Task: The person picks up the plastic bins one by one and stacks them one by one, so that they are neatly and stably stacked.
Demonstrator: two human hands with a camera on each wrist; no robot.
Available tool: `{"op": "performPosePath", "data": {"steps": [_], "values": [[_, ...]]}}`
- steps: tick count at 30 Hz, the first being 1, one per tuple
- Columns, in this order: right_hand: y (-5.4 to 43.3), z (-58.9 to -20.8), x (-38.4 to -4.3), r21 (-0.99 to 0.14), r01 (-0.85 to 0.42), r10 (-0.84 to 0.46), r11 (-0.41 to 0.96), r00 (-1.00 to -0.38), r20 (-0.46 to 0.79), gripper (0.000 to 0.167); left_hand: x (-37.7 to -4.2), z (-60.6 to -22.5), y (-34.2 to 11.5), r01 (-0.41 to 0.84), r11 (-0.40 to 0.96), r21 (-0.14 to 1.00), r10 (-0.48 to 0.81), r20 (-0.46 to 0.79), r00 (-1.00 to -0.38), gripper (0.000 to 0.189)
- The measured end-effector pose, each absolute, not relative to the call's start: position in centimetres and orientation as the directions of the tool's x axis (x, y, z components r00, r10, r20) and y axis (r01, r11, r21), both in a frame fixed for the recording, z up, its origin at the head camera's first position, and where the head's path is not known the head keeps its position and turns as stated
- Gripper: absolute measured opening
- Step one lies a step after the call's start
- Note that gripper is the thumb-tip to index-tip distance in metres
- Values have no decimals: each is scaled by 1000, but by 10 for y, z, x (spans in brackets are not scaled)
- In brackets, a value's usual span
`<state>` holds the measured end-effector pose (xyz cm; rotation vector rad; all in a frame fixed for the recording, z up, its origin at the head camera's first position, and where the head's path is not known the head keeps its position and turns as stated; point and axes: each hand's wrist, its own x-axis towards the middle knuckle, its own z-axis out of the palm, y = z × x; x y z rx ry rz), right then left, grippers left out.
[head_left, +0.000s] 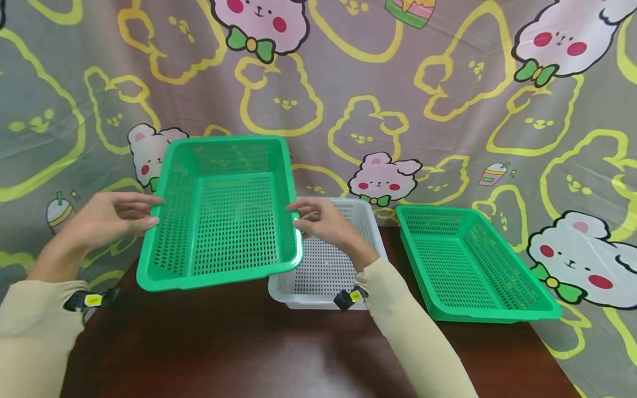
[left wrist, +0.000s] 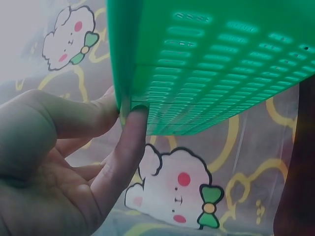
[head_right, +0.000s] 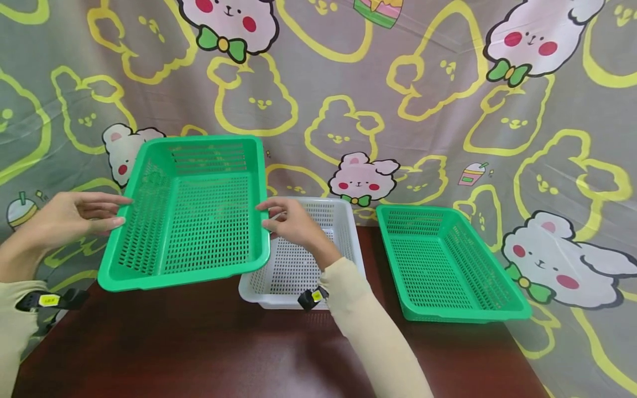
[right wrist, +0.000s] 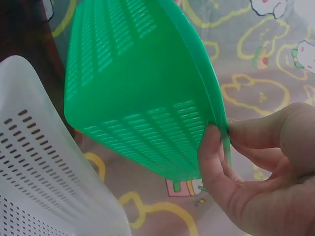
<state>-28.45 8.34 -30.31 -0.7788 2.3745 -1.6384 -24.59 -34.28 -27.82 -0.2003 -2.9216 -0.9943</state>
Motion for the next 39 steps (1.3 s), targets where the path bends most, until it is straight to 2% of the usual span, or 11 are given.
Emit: {"op": "performPosePath", "data": {"steps": [11,22,39], "values": [[113,-299,-282,-891,-309,-434,332,-889,147,37,-257,-277,-313,215,704,677,166,137,-977,55],[134,-300,-278,-867,-316,-397,386,-905,152,36,-263,-277,-292,223,666,712,185,131,-974,54],[156,-299,-275,-897,-271,-324,350,-933,156,33,-268,-279,-268,217,622,753,185,128,-974,49]]}}
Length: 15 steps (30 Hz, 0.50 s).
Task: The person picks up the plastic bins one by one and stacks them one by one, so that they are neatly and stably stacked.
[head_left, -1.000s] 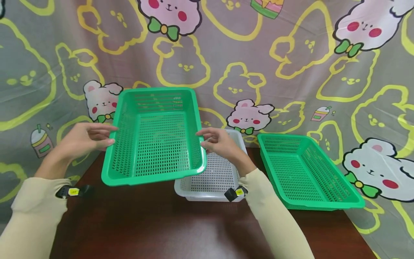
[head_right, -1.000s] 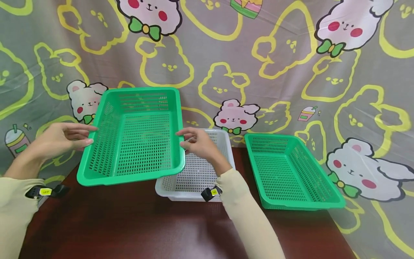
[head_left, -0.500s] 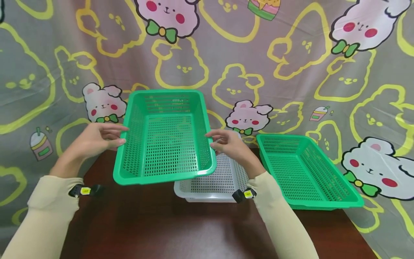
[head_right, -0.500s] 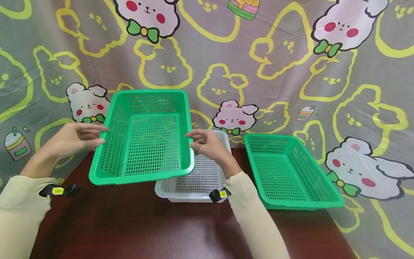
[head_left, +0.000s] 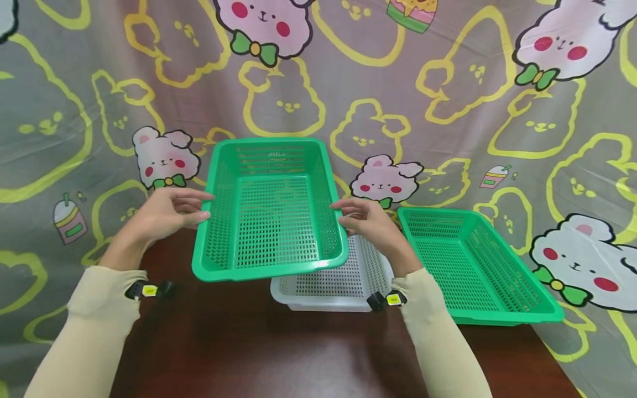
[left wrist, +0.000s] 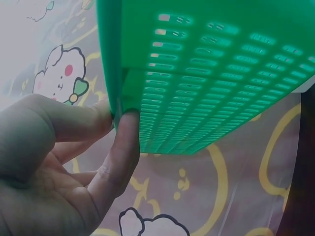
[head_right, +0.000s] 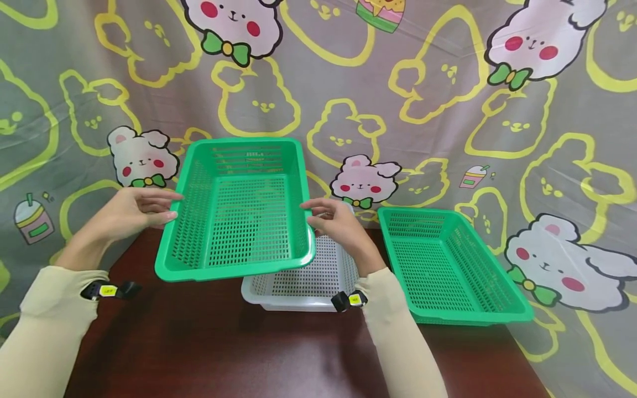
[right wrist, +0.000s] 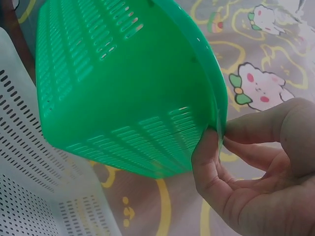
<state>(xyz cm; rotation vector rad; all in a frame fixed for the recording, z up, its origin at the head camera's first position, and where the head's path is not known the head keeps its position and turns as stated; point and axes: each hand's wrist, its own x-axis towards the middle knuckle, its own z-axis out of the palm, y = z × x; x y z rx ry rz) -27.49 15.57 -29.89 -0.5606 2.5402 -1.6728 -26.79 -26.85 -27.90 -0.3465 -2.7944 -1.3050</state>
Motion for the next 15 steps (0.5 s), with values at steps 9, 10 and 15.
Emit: {"op": "performPosePath", "data": {"steps": [9,10,15], "values": [[169,-299,-275,-902,-263,-310,342,-938,157,34,-269,-278,-255,229,600,766,196,136,-971,48],[170,-300,-275,-903,-260,-307,342,-939,154,34,-269,-278,-253,228,601,766,195,136,-971,48],[176,-303,-276,-906,-243,-287,347,-947,144,34,-270,-280,-247,223,598,770,195,130,-972,47]]}}
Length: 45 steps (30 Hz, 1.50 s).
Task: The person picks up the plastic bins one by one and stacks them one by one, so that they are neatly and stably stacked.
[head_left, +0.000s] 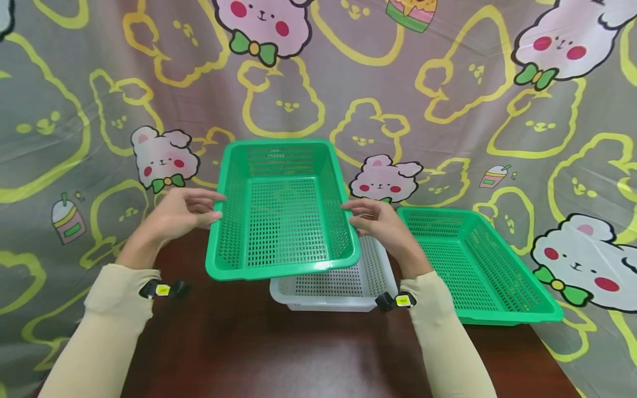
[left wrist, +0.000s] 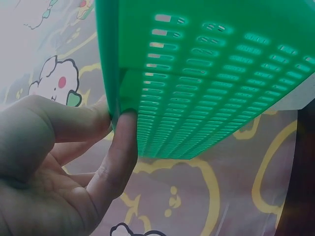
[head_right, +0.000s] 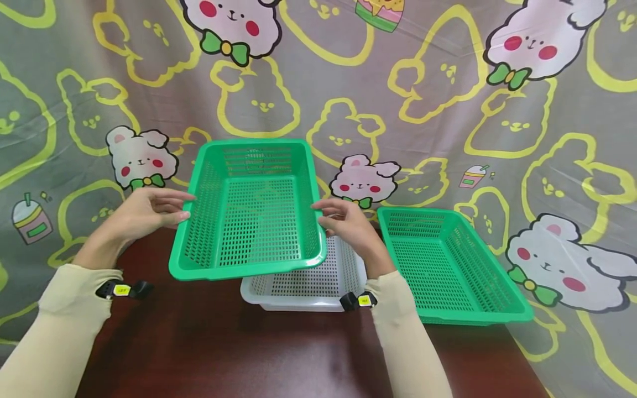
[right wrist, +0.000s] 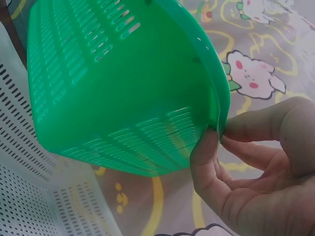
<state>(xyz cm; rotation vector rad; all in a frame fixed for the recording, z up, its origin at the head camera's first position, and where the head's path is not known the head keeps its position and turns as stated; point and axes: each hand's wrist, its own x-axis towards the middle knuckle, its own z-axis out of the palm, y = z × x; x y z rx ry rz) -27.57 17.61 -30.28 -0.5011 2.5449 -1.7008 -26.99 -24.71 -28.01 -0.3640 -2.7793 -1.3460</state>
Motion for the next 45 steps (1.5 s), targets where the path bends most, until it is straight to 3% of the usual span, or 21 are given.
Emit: {"op": "performPosePath", "data": {"steps": [45], "values": [[223,-320,-263,-898,-168,-203,406,-975,91,43,-280,-294,-201,281,496,821,299,142,-944,41]]}}
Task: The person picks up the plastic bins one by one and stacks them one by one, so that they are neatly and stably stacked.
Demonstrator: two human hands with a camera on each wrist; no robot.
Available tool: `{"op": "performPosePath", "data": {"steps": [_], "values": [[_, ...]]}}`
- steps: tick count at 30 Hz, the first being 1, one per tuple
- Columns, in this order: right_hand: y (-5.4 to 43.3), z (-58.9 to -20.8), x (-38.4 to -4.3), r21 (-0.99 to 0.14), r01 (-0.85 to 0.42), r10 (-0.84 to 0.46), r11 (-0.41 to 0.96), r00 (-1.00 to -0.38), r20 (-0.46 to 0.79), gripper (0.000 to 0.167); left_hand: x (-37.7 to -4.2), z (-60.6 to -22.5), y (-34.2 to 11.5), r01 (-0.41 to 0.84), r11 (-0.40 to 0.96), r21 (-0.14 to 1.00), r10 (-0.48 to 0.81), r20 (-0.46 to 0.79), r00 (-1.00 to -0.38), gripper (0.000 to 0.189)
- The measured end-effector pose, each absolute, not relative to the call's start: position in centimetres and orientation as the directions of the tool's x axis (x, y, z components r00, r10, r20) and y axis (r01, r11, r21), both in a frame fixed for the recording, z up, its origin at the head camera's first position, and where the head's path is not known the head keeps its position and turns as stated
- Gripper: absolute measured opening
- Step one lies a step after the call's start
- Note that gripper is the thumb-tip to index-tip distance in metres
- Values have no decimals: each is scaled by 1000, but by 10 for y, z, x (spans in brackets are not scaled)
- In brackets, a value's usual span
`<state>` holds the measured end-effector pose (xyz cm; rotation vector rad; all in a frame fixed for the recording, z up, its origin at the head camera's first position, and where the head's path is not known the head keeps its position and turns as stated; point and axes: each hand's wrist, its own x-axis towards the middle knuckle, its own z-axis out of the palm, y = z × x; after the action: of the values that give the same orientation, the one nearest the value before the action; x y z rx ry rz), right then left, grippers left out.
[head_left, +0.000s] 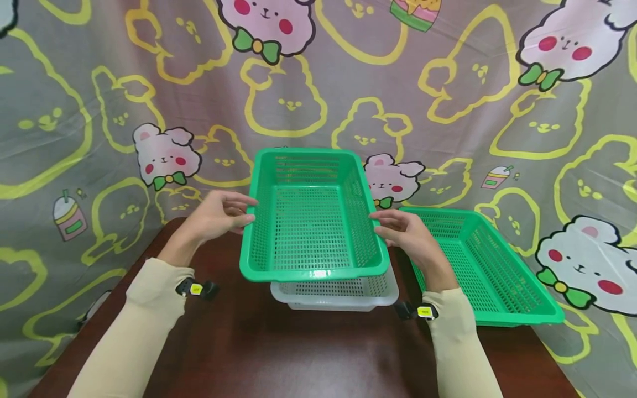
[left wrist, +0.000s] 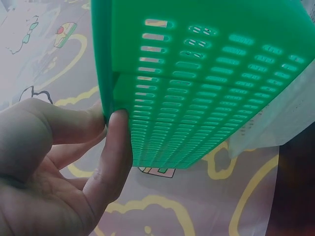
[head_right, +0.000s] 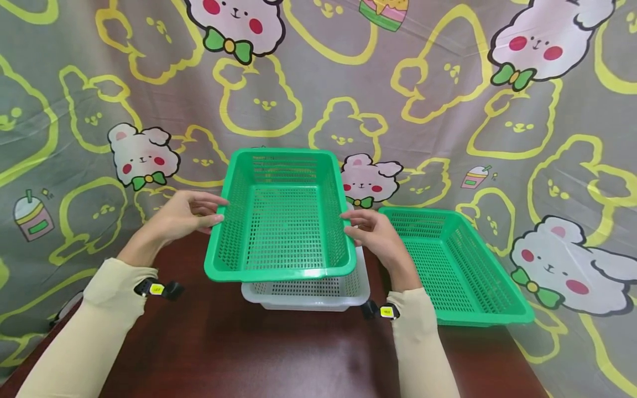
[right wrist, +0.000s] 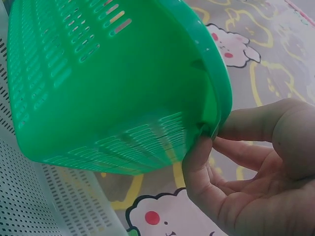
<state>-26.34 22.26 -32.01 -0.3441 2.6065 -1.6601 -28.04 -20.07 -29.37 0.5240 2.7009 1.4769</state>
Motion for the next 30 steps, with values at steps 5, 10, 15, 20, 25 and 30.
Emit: {"op": "performPosePath", "data": {"steps": [5,10,15,20,25,30], "values": [[227,-322,-260,-898,-171,-208,405,-974,92,46,-281,-296,-196,279,484,829,302,141,-943,40],[230,-324,-258,-900,-169,-200,401,-975,94,46,-283,-297,-193,287,475,832,309,148,-939,40],[233,-325,-257,-902,-182,-193,393,-975,113,45,-285,-296,-190,288,467,836,315,147,-938,40],[237,-324,-256,-895,-196,-181,401,-974,132,45,-285,-294,-185,281,460,842,314,141,-939,39],[241,-323,-255,-892,-206,-184,403,-973,141,46,-286,-296,-181,281,464,840,307,144,-941,39],[248,-322,-254,-881,-215,-171,421,-973,155,45,-289,-300,-175,288,461,839,309,152,-939,38]]}}
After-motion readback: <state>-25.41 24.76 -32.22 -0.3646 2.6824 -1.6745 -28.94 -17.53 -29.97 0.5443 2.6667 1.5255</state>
